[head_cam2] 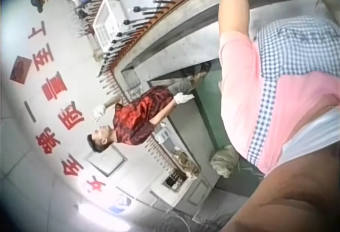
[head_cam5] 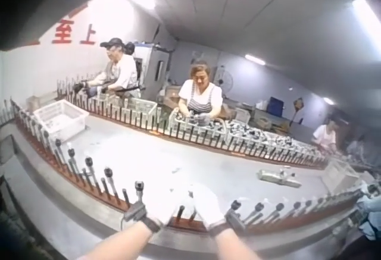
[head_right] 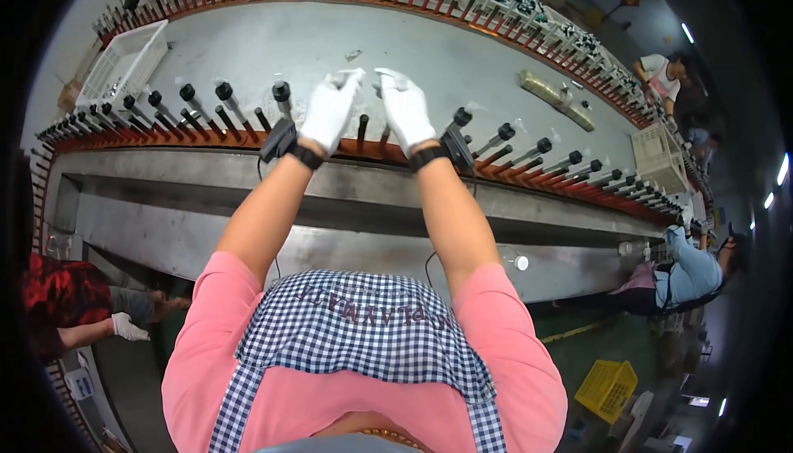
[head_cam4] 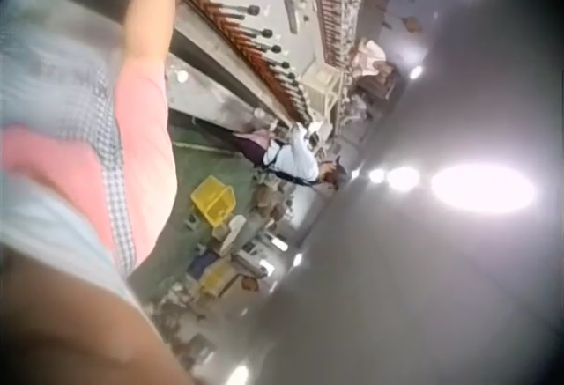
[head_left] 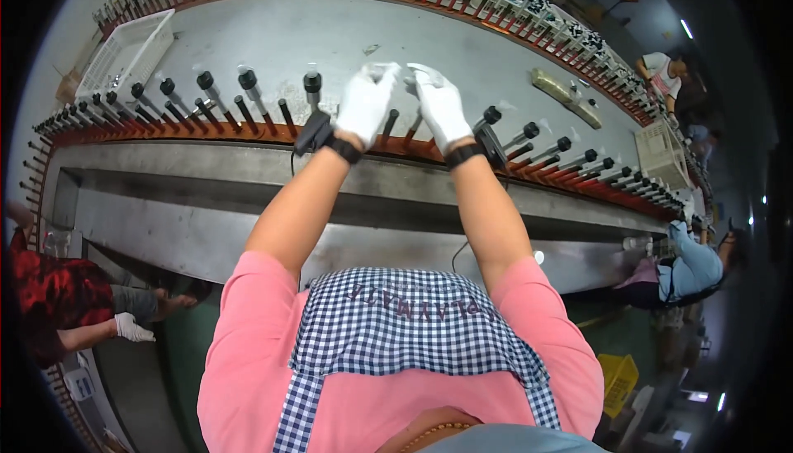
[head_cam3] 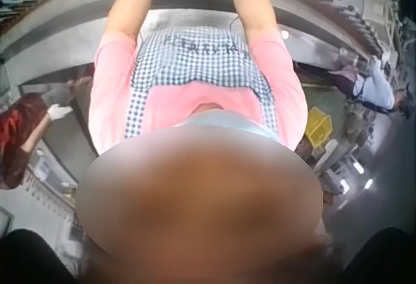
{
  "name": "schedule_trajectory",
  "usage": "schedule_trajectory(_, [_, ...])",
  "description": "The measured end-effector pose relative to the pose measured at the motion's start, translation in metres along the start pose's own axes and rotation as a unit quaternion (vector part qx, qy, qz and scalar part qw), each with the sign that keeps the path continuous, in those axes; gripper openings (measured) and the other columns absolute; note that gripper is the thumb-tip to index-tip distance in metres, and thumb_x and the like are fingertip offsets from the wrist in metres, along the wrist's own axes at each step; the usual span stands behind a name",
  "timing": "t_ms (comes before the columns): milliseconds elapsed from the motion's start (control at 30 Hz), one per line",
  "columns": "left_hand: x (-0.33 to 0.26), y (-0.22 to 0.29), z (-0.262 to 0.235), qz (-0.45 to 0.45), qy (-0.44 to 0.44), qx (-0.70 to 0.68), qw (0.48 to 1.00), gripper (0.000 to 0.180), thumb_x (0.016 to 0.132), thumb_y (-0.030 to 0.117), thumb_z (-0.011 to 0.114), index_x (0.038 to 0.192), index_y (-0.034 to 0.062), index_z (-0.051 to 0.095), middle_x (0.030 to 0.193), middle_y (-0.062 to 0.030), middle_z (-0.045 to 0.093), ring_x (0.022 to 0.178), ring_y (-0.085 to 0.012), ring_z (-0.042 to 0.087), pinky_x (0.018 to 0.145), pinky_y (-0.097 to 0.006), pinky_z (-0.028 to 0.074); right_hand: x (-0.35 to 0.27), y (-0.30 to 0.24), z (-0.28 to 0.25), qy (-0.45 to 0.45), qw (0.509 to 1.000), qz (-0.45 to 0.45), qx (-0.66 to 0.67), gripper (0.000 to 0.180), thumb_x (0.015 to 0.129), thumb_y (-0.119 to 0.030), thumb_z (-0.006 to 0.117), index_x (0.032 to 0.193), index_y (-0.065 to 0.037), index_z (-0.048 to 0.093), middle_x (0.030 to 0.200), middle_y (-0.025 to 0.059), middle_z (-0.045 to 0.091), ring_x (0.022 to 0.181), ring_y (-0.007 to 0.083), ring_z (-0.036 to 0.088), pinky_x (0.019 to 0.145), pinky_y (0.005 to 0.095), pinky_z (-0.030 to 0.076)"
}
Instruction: Assembling and inspecting pump nozzles on a factory production line.
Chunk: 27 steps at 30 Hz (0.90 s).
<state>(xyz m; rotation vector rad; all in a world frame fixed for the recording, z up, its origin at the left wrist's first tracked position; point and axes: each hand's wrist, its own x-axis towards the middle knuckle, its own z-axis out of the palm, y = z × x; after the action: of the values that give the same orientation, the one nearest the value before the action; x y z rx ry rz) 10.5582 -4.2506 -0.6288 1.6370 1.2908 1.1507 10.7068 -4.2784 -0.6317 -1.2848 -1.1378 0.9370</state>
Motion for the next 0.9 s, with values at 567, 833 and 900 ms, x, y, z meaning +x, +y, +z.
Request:
schedule_trajectory(567, [-0.137, -0.002, 0.073, 0.11, 0.051, 0.097, 0.988, 0.025, 0.095, 0.015, 0.069, 0.119, 0.0101, 0.072, 0.111, -0.0106, 0.073, 0.101, -0.0214, 0.07, 0.091, -0.03, 0.052, -0.106, 0.058, -0.188, 0.228, 0.967, -0.111, -0.024, 0.044, 0.102, -0.011, 0.055, 0.144, 0.001, 0.047, 0.143, 0.0131, 0.054, 0.131, 0.0192, 0.051, 0.11, 0.0314, 0.038])
schedule_trajectory(833, [-0.049, 0.065, 0.217, 0.04, -0.046, -0.025, 0.998, 0.031, 0.096, 0.023, 0.065, 0.116, -0.0011, 0.068, 0.103, -0.0144, 0.074, 0.093, -0.0212, 0.067, 0.084, -0.031, 0.05, -0.013, 0.063, -0.216, 0.067, 0.994, -0.061, 0.067, 0.027, 0.099, -0.017, 0.06, 0.116, 0.002, 0.068, 0.116, 0.0113, 0.07, 0.106, 0.0185, 0.064, 0.096, 0.0297, 0.047])
schedule_trajectory(900, [-0.046, 0.05, 0.223, 0.034, -0.005, -0.17, 0.985, 0.026, 0.098, 0.021, 0.064, 0.107, -0.0031, 0.071, 0.098, -0.0073, 0.074, 0.086, -0.0121, 0.063, 0.078, -0.026, 0.049, -0.043, 0.051, -0.213, 0.086, 0.995, -0.059, -0.009, 0.029, 0.101, -0.015, 0.058, 0.124, 0.001, 0.065, 0.115, 0.0106, 0.071, 0.106, 0.0163, 0.065, 0.096, 0.029, 0.049])
